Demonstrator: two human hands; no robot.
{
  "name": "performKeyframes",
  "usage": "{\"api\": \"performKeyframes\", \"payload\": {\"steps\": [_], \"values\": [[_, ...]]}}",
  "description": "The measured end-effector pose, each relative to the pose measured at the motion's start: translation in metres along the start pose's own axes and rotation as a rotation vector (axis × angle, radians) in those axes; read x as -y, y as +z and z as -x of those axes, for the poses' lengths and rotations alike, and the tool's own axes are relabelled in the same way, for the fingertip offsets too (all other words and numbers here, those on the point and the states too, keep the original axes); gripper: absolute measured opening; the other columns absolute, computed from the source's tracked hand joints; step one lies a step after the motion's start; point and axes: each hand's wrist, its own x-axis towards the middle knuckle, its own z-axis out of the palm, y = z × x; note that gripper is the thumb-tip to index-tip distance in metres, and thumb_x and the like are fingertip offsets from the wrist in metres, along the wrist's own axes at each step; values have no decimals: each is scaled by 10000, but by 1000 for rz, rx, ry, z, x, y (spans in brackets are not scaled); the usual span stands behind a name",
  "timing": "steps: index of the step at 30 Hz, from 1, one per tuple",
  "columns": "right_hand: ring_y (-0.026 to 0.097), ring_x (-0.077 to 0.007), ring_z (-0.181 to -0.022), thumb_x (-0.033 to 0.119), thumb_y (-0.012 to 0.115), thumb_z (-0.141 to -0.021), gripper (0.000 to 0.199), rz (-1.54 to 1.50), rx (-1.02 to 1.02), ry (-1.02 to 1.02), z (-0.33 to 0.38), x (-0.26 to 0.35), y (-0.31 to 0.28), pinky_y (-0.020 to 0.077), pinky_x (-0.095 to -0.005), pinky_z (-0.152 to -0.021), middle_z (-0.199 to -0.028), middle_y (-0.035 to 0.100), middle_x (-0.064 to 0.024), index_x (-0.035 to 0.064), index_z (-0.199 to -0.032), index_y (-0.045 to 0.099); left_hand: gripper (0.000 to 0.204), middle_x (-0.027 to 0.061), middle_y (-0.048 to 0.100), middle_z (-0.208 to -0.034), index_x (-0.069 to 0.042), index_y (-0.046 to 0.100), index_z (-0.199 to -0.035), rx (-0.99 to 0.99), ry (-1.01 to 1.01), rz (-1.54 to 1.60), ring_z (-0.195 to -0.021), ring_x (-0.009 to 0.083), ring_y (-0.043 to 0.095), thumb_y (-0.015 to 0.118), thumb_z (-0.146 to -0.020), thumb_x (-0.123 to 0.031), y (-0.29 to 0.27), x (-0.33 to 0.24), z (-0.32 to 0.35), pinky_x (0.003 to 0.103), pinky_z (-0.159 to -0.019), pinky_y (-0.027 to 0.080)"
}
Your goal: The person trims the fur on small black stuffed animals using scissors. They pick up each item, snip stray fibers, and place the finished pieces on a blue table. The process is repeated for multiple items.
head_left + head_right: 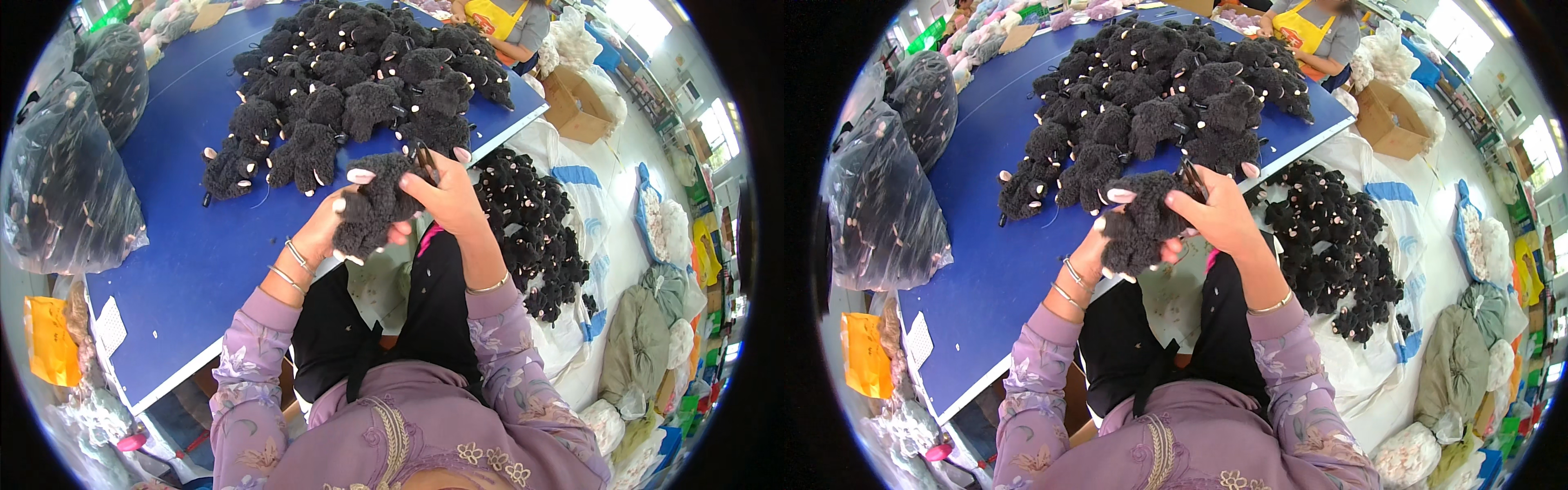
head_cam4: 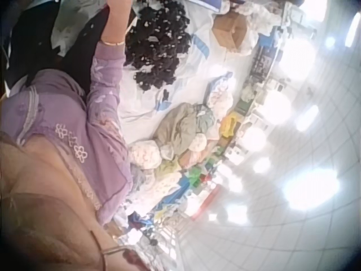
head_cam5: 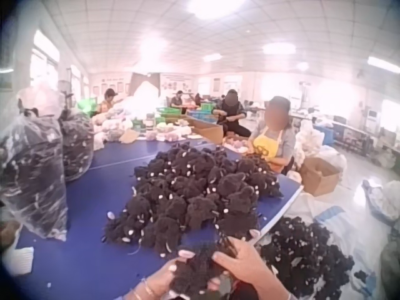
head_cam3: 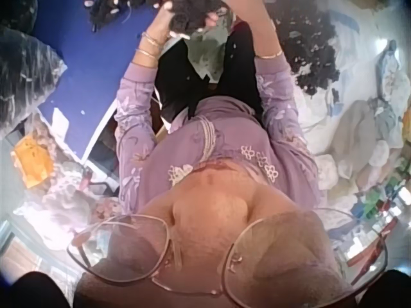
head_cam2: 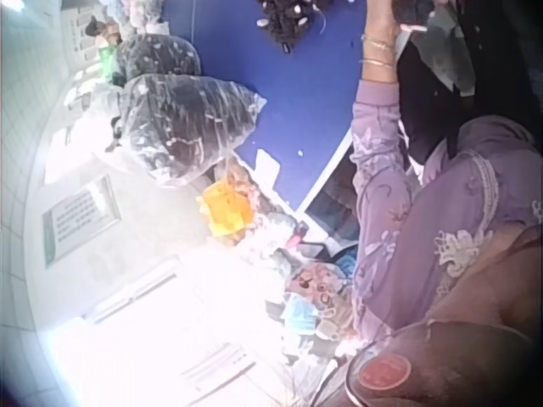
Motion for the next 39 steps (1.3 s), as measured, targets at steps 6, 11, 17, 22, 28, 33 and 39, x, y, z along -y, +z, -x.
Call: {"api": "performKeyframes", "payload": {"steps": [6, 11, 17, 22, 28, 33, 39], "values": [[591, -84, -770, 130, 566, -895, 227, -89, -216, -19, -14, -17, -8, 479, -250, -702, -888, 661, -38, -54, -996, 655, 578, 109, 604, -1167, -13, 474, -1309, -330, 94, -40, -973, 200, 646, 491, -944, -460, 6, -11, -3, 344, -822, 557], [583, -91, -766, 174, 569, -910, 244, -193, -207, 20, -13, -23, -9, 475, -258, -703, -863, 644, -36, -45, -986, 647, 350, 1, 648, -947, -3, 564, -1211, -370, 148, -452, -741, 47, 585, 632, -894, -136, 10, 1, -4, 200, -626, 492], [619, -137, -862, 162, 552, -941, 254, -356, -163, 71, -9, -24, -16, 500, -279, -776, -993, 648, -77, -45, -1080, 598, 165, 4, 647, -872, -8, 629, -1016, -367, 254, -604, -691, 49, 566, 602, -917, -136, 11, 3, -6, 215, -631, 484], [613, -125, -706, 278, 462, -963, 300, -853, -663, -256, -7, 9, -62, 487, -227, -616, -1039, 657, -116, 25, -1058, 594, 225, 40, 652, -812, -38, 609, -896, -410, 229, -486, -690, 89, 586, 540, -960, -242, 2, -3, -2, 230, -663, 492], [516, -116, -605, 256, 545, -908, 333, -115, -618, -96, -17, -28, -114, 434, -250, -569, -1038, 649, -147, -9, -1107, 579, 246, 42, 648, -809, -56, 603, -920, -410, 249, -501, -675, 87, 574, 500, -977, -272, 1, -2, -9, 218, -644, 466], [642, -250, -871, 246, 718, -778, 449, 513, -592, -76, -31, -77, -80, 496, -339, -804, -919, 659, -161, -45, -1094, 586, 236, 34, 648, -822, -58, 605, -920, -405, 228, -534, -685, 81, 574, 503, -974, -264, 2, -1, -9, 209, -644, 452], [551, -105, -671, 125, 662, -830, 232, 275, -554, -97, -22, -71, -69, 446, -256, -625, -801, 630, -46, -38, -980, 590, 218, 41, 647, -962, -54, 579, -1080, -444, 304, -579, -825, 95, 583, 577, -934, -215, -2, 1, -10, 222, -696, 464]]}}
